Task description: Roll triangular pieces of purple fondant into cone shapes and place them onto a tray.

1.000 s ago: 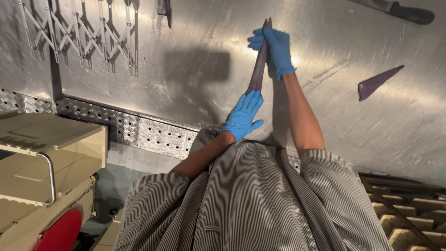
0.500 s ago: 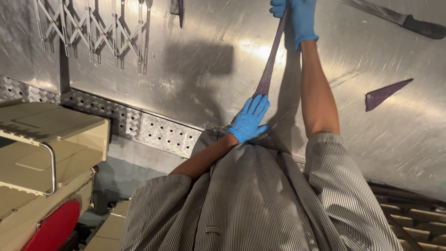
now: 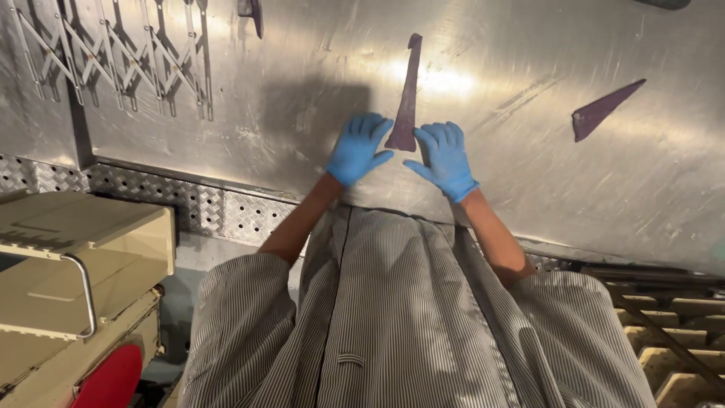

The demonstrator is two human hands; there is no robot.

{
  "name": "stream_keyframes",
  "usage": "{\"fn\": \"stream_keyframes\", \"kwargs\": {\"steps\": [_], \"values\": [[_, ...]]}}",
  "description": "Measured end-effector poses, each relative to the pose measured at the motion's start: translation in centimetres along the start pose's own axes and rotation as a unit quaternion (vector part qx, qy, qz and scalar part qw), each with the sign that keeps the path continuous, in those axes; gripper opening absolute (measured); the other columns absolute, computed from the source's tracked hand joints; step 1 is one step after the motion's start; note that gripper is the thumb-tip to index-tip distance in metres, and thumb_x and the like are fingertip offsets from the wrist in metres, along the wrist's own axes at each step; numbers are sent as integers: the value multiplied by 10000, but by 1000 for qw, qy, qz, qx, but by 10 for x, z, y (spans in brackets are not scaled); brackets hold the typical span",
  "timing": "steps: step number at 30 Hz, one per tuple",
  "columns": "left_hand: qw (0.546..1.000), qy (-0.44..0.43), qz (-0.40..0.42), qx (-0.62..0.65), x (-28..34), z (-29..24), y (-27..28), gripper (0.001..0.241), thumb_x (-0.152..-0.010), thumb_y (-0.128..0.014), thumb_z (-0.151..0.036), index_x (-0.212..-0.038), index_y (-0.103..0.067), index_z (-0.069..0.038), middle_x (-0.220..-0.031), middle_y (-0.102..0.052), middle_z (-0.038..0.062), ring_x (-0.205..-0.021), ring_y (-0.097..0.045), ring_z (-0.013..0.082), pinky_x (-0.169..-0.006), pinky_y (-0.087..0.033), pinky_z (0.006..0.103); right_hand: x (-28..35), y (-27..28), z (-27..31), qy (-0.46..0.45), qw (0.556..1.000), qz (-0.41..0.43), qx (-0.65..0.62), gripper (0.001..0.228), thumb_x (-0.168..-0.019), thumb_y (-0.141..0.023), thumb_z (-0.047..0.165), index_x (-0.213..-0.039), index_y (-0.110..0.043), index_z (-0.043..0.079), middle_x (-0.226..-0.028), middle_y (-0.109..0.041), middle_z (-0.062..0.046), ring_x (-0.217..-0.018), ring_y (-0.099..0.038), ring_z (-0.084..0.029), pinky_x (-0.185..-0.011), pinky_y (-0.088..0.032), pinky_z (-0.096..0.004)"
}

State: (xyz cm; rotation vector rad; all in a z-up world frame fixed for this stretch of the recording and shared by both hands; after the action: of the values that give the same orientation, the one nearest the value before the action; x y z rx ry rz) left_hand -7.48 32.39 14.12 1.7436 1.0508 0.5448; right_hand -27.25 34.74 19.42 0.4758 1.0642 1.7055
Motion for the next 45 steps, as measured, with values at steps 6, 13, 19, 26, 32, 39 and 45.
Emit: {"fn": "stream_keyframes", "kwargs": {"steps": [6, 13, 19, 26, 32, 39, 45], "values": [[991, -123, 36, 29, -15, 12, -13, 581, -893, -746, -447, -1318, -591, -82, -1174, -570, 112, -1095, -535, 303, -1001, -421, 468, -3, -6, -24, 21, 998, 46, 38, 524, -931, -771, 353, -1331, -579, 74, -1213, -565, -126, -1181, -521, -332, -1119, -380, -525], [972, -225, 60, -24, 3, 12, -48, 219, -945, -698, -236, -1107, -633, -104, -1002, -593, 48, -961, -590, 247, -892, -479, 408, 5, -19, -17, 136, 988, 35, 66, 281, -944, -766, 218, -1174, -631, 129, -1127, -571, -69, -1127, -569, -271, -1083, -436, -452], [969, -242, 38, -17, -10, 1, -34, 180, -857, -684, -133, -1023, -622, -101, -1000, -582, 50, -962, -581, 244, -876, -505, 384, -2, -15, -10, 125, 990, 23, 56, 229, -927, -776, 212, -1095, -649, 125, -1109, -580, -67, -1125, -572, -275, -1065, -427, -443], [983, -160, 16, 87, -38, -8, -13, 255, -893, -770, -248, -971, -605, -70, -1107, -553, 89, -1042, -548, 300, -937, -478, 433, -16, -13, -9, 34, 999, -11, -38, 266, -918, -773, 193, -1078, -591, 81, -1147, -596, -87, -1120, -542, -319, -1024, -384, -465], [990, -75, -5, 115, -27, -6, -3, 271, -865, -777, -274, -1036, -651, -106, -1164, -552, 72, -1110, -543, 275, -1003, -462, 437, -8, -11, -7, 43, 999, -26, -14, 256, -925, -786, 174, -1098, -604, 129, -1120, -614, -52, -1110, -564, -283, -1025, -404, -436], [990, -134, -17, 26, 3, -8, -20, 251, -935, -738, -295, -1122, -677, -139, -1098, -585, 12, -1061, -562, 232, -960, -472, 404, 9, -21, -4, 119, 992, 4, 46, 319, -941, -787, 203, -1186, -612, 97, -1148, -619, -52, -1134, -592, -269, -1040, -449, -434], [985, -165, 43, 2, -20, -17, -13, 269, -915, -744, -383, -996, -671, -138, -1004, -602, 25, -959, -579, 236, -881, -484, 407, 0, -29, -7, 98, 993, 8, 64, 363, -915, -811, 279, -1146, -599, 96, -1137, -588, -74, -1117, -559, -294, -1023, -421, -483]]}}
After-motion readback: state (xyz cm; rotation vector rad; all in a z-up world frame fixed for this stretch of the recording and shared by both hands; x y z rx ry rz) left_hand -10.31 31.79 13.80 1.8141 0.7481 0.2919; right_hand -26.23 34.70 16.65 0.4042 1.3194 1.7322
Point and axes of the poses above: each hand's wrist, its own x-axis away from the middle knuckle, its own y-axis out of the back of the hand, z = x × y, the point moved 6 cm from there along -x, towards the middle knuckle
